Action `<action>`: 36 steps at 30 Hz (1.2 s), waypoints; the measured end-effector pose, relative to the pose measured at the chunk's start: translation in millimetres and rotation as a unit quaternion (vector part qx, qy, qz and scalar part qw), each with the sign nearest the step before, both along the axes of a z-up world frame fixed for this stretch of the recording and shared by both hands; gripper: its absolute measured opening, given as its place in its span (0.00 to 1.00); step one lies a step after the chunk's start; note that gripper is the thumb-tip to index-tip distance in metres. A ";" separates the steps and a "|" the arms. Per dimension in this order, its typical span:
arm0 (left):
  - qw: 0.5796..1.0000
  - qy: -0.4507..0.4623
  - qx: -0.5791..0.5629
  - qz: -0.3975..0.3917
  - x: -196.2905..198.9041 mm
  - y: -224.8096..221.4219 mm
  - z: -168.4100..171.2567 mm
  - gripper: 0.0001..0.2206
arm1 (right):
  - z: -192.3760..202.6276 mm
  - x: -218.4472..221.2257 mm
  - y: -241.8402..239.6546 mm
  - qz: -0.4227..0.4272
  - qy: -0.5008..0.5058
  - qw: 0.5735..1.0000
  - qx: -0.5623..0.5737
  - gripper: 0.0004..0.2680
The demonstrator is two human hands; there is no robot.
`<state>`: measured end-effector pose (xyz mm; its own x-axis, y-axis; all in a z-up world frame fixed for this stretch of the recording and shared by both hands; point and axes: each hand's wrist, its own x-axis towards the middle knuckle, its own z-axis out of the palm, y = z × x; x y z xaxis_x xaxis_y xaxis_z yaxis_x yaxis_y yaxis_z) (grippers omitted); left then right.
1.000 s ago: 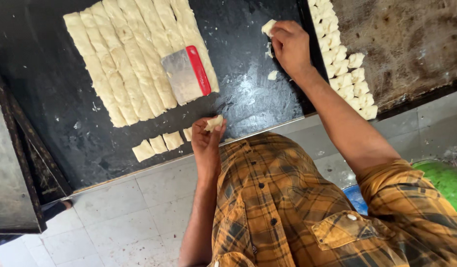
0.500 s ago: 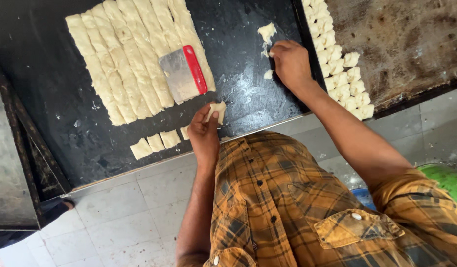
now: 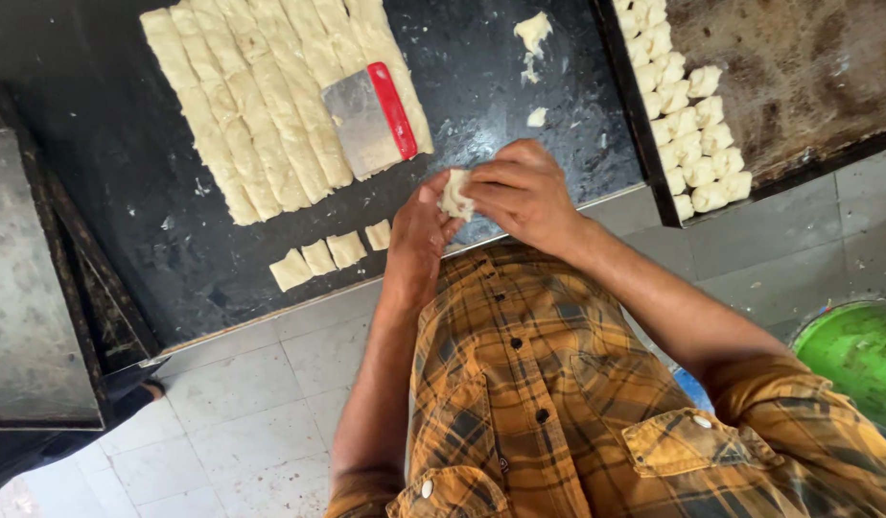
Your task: The person shapes dough pieces into round rolls and places them onto a metal baking tray. The person also uses a bench scraper to cut strips of dough from a larger rolled-out sheet.
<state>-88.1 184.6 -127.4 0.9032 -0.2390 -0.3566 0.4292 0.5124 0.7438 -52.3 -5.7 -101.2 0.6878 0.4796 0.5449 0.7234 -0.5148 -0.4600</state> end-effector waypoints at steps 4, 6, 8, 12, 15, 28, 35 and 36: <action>0.992 -0.089 0.048 -0.070 -2.6 11.9 13.9 0.23 | 18.3 -6.0 -3.4 -0.009 0.127 0.989 0.068 0.14; 0.989 -0.107 0.083 -0.064 -1.7 14.6 14.3 0.25 | 21.5 -2.2 -3.0 -0.044 0.286 0.945 0.152 0.16; 0.982 -0.107 0.137 -0.069 -3.0 14.9 9.9 0.26 | 16.7 -1.3 2.3 -0.005 0.410 0.895 0.175 0.11; 0.973 -0.144 0.173 -0.054 -1.4 9.4 -0.5 0.19 | 2.1 -14.4 14.2 -0.031 0.248 0.963 0.097 0.10; 0.997 -0.067 0.011 -0.037 2.7 8.0 3.6 0.19 | 1.7 -24.9 13.7 -0.019 0.076 0.994 0.080 0.13; 0.975 -0.116 0.108 -0.156 3.5 9.1 61.0 0.14 | 11.0 -30.2 4.5 0.039 0.581 0.583 0.567 0.16; 0.942 -0.121 0.296 -0.104 10.2 -5.6 44.7 0.13 | 6.0 -11.1 -15.1 -0.045 0.414 0.863 0.287 0.07; 0.936 -0.135 0.306 -0.114 13.5 -3.0 43.6 0.14 | 5.8 -8.9 -14.8 -0.061 0.384 0.893 0.229 0.06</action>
